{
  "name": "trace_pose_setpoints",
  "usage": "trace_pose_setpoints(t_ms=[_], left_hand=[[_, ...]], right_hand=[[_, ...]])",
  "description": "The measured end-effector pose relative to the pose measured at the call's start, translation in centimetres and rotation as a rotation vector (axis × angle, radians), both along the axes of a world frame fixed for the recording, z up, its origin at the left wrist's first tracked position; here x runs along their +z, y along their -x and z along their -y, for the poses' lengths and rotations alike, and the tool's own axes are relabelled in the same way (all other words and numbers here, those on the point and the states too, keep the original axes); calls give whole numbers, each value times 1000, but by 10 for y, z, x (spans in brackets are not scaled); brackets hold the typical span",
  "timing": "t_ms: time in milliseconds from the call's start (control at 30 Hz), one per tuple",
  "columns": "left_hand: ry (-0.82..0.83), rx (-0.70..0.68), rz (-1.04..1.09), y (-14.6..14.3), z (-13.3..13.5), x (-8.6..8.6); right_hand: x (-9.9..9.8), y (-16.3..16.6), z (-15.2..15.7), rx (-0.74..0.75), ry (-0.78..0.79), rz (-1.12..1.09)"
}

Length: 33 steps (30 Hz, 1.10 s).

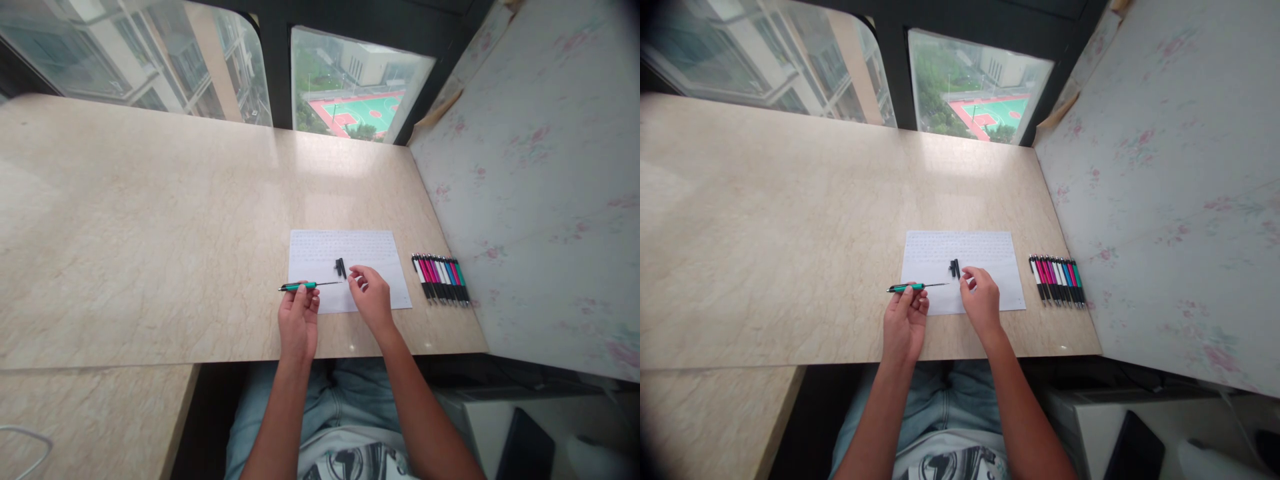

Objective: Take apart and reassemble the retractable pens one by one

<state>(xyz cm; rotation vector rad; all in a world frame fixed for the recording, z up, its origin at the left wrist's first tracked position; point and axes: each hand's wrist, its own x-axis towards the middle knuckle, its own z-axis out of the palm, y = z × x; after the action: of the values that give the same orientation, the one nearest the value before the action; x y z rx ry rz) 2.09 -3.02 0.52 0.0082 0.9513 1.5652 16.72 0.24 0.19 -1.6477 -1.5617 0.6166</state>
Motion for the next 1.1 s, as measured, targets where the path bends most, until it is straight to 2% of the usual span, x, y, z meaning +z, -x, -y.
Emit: trace_pose_setpoints(t_ms=[67, 300, 367, 533, 633, 900, 1033, 1100], left_hand=[[4, 1, 1, 0, 0, 0], [-7, 2, 1, 0, 1, -2], [-3, 3, 1, 0, 1, -1], [12, 14, -2, 1, 0, 1], [5, 11, -13, 1, 0, 1], [7, 1, -20, 1, -1, 0], [18, 3, -28, 1, -2, 0], [20, 4, -29, 1, -2, 0]], right_hand=[[1, 0, -1, -8, -5, 1], [5, 3, 6, 19, 73, -199], [4, 2, 6, 7, 49, -116], [0, 0, 2, -67, 18, 306], [-1, 5, 0, -70, 32, 428], [-2, 18, -10, -107, 102, 485], [1, 15, -13, -128, 86, 513], [4, 9, -12, -129, 97, 452]])
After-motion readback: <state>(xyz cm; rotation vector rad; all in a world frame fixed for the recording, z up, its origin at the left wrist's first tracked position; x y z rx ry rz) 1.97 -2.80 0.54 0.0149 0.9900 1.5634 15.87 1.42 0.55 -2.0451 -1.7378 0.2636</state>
